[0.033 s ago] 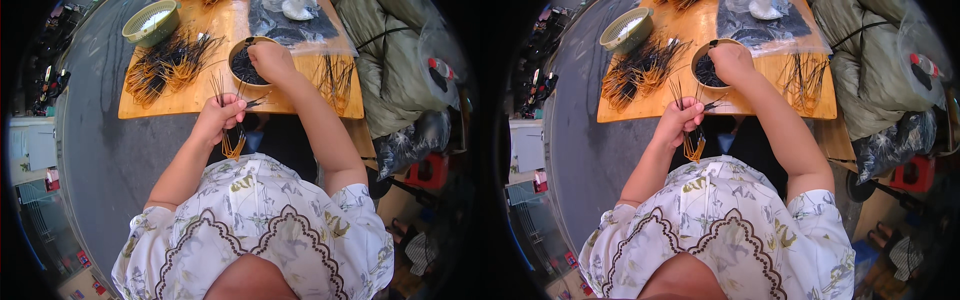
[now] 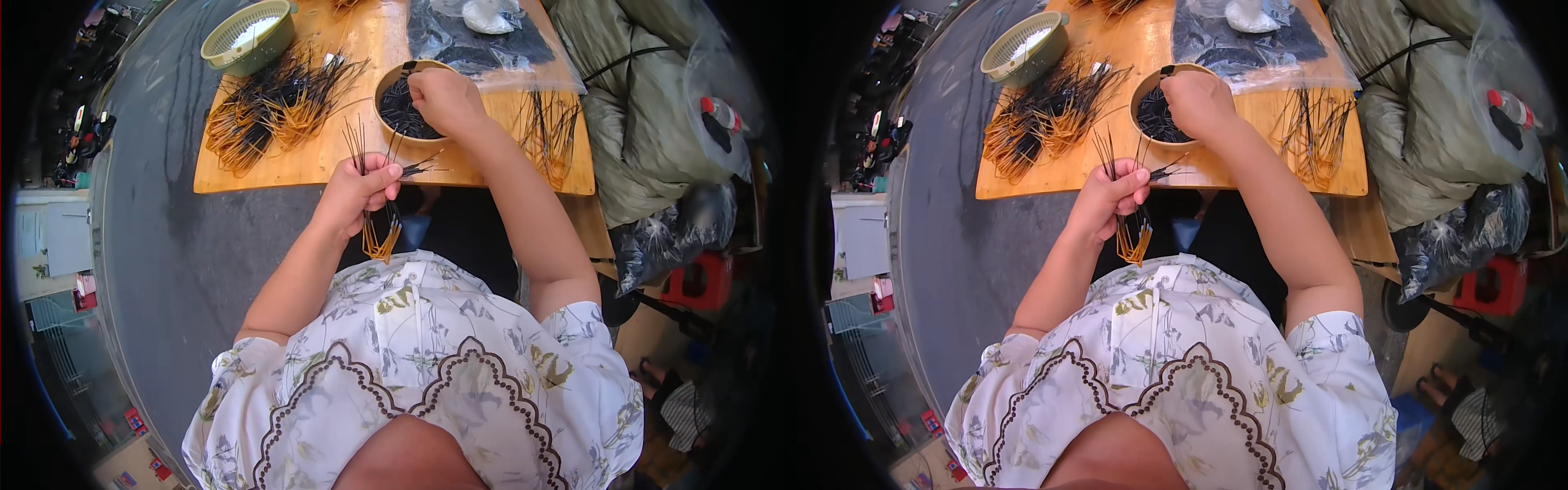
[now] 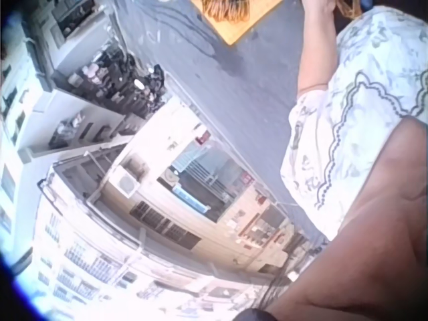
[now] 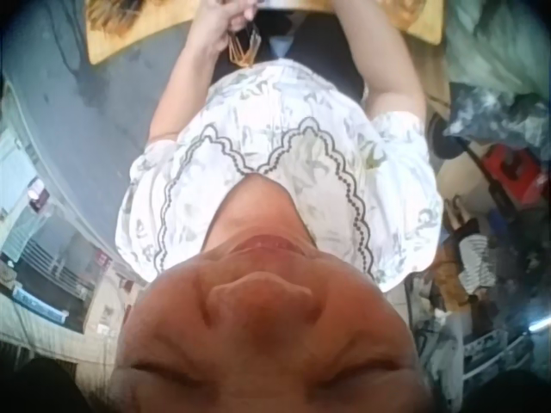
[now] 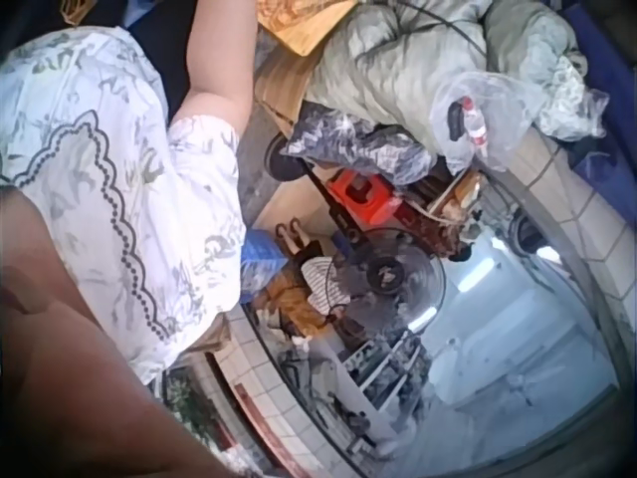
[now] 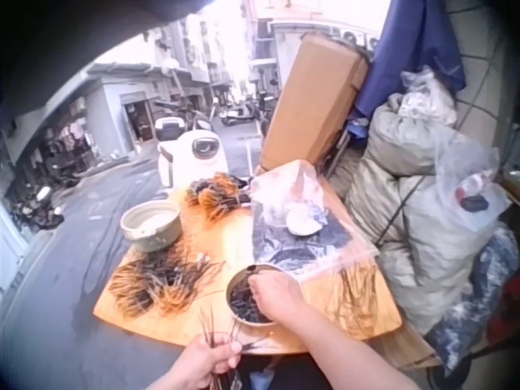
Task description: The person picks black tubes from a bowl and slides them onto wire stems by hand, then arranges and joins the stems together.
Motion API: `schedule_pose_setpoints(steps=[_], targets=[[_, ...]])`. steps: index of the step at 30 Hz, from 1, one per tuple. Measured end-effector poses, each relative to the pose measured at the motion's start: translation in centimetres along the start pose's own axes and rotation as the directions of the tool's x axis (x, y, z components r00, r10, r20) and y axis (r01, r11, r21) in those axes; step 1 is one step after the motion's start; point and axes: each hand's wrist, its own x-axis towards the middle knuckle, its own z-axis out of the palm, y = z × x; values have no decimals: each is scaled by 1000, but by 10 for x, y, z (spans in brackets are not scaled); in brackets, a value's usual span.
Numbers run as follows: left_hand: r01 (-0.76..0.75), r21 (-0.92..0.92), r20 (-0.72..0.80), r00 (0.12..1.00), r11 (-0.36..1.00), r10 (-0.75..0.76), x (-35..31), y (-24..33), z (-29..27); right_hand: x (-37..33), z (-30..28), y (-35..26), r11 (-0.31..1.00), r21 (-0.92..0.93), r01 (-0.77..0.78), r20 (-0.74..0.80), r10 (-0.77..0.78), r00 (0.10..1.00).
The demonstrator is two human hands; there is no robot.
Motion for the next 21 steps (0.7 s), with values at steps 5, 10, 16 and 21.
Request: schedule_pose_setpoints(steps=[5,10,16,21], targets=[[-4,-32,1,1000,999,4,2,-3,-6,-4,-6,5,980,200,-7,-61,20,998],[-19,-33,21,1000,999,19,5,-4,-2,-8,-4,12,982,185,-31,-40,39,998],[-64,-4,26,998,998,64,0,0,-3,-34,-31,-7,618,766,-174,56,205,977],[-64,7,56,996,998,64,-1,2,-2,-55,-30,-20,139,973,-184,168,118,979]])
